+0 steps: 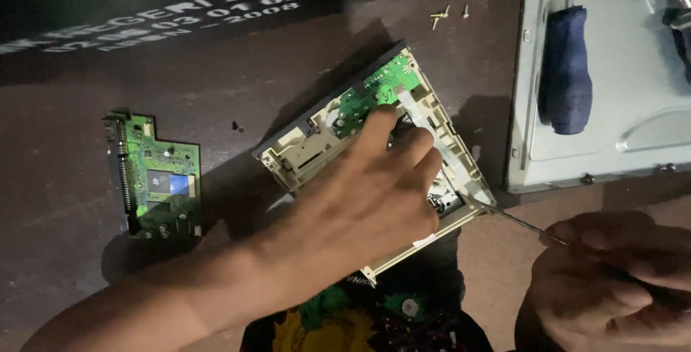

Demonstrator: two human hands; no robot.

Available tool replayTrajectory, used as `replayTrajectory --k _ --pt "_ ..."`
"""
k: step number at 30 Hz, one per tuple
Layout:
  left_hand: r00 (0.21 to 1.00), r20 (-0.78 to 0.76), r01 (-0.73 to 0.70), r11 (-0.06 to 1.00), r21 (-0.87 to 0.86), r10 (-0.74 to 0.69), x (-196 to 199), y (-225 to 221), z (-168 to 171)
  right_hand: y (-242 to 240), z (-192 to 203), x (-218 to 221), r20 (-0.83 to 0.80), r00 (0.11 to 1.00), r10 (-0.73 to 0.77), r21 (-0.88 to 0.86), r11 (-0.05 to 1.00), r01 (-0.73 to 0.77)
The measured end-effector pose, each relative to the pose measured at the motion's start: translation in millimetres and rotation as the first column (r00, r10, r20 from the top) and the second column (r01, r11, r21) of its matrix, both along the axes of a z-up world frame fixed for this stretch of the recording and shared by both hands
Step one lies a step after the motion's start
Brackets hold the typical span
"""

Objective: Disassembling an internal computer optical drive by removing the outer metal casing and using a screwdriver to manipulate internal components.

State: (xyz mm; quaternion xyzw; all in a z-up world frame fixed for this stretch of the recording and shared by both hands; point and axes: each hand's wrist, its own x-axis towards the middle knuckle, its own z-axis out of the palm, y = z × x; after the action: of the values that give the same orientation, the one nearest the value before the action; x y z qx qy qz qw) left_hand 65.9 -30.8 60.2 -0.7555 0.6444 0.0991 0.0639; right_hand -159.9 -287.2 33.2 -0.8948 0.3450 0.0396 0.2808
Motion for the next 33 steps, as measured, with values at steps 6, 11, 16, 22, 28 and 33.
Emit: replayTrajectory --k 6,11,16,22,28,33 --pt "0.998 0.063 -0.013 0.988 -0.155 0.023 9 -14 1 45 22 53 0.336 0.902 0.270 -0.400 0.908 -0.123" --pt "1.000 0.028 -0.004 0.971 -0.240 0.012 11 -9 -7 54 4 73 0.699 0.654 0.289 -0.272 0.953 -0.130" --pt "0.990 -0.095 0.093 0.984 -0.151 -0.108 21 -8 -3 62 4 80 0.783 0.589 0.198 -0.140 0.980 -0.143" --pt "0.928 -0.359 -0.137 0.802 -0.581 -0.101 22 12 -8 75 30 72 0.539 0.827 0.161 -0.238 0.971 -0.034" --pt "0.946 -0.315 -0.199 0.619 -0.760 -0.082 21 26 -13 69 27 67 0.787 0.563 0.253 0.122 0.831 -0.543" --pt "0.942 -0.324 -0.209 0.605 -0.768 -0.085 23 35 -14 86 28 86 0.731 0.540 0.417 -0.287 0.906 -0.311"
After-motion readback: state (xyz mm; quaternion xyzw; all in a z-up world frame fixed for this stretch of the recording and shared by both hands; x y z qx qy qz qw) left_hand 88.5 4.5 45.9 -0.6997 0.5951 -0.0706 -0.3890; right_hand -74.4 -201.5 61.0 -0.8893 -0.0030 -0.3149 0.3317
